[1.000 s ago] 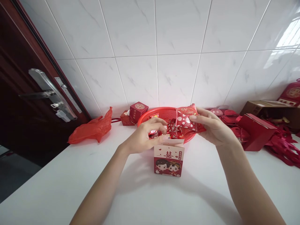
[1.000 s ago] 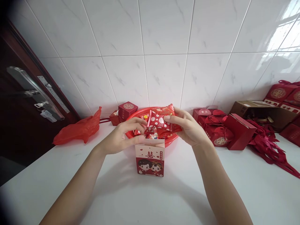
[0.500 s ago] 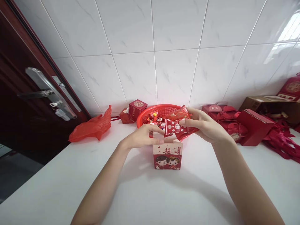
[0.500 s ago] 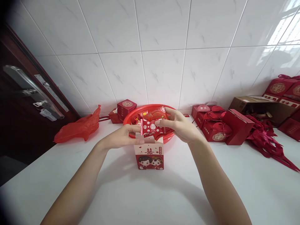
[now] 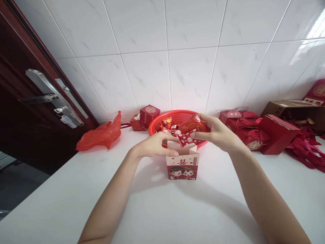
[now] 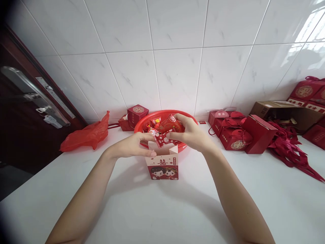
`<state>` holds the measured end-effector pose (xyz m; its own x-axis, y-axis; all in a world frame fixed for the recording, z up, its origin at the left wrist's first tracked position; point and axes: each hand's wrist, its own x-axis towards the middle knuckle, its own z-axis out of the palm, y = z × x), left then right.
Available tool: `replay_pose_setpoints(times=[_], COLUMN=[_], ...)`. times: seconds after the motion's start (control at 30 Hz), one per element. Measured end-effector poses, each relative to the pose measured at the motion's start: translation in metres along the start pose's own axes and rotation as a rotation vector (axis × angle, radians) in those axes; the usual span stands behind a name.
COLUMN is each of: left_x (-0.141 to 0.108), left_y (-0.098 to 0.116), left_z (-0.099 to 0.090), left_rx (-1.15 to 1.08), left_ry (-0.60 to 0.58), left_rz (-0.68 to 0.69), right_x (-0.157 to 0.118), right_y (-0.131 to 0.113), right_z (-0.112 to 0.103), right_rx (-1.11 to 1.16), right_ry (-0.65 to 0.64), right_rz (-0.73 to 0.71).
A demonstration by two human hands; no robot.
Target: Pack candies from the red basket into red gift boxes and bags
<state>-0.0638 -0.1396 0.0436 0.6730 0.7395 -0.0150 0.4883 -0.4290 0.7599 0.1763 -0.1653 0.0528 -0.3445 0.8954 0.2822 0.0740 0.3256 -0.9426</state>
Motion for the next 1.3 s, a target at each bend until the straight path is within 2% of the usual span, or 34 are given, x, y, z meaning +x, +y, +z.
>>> replay_pose_setpoints(times=[0.13, 0.33, 0.47, 0.57, 0.63, 0.73, 0.8, 0.87, 1.03, 1.17, 1.3], left_x=[0.000, 0.001, 0.001, 0.001, 0.002, 0.002, 0.002, 0.001, 0.001, 0.002, 0.002], left_y=[-0.002, -0.008, -0.009, -0.010, -0.010, -0.009, -0.007, -0.006, -0.006, -0.007, -0.008], left_z=[0.000, -0.002, -0.001, -0.001, 0.000, 0.000, -0.001, -0.001, -0.001, -0.001, -0.002], left_rx=[-0.002, 0.005, -0.018, -0.008, 0.004, 0.013, -0.014, -0.053, -0.094, -0.126, -0.102], left_ry=[-0.009, -0.007, -0.035, -0.004, 0.013, 0.021, -0.016, -0.056, -0.047, -0.080, -0.070], left_rz=[0.029, -0.054, -0.020, -0.044, -0.069, -0.072, -0.039, -0.011, -0.002, 0.014, -0.004], right_x=[-0.001, 0.000, 0.001, 0.000, -0.001, -0.001, 0.000, 0.001, 0.001, -0.002, -0.004], right_y=[0.001, 0.003, 0.005, 0.002, 0.000, -0.001, -0.001, 0.001, 0.004, 0.000, -0.004], right_z=[0.002, 0.010, 0.012, 0.012, 0.012, 0.012, 0.012, 0.013, 0.015, 0.014, 0.012], right_rx=[-0.210, -0.434, -0.402, -0.272, -0.183, -0.132, -0.156, -0.204, -0.374, -0.557, -0.597], right_ry=[0.056, -0.009, 0.067, 0.135, 0.134, 0.092, 0.048, 0.005, -0.109, -0.230, -0.291], right_rz=[-0.051, -0.045, -0.073, -0.064, -0.064, -0.090, -0.111, -0.125, -0.156, -0.115, -0.084])
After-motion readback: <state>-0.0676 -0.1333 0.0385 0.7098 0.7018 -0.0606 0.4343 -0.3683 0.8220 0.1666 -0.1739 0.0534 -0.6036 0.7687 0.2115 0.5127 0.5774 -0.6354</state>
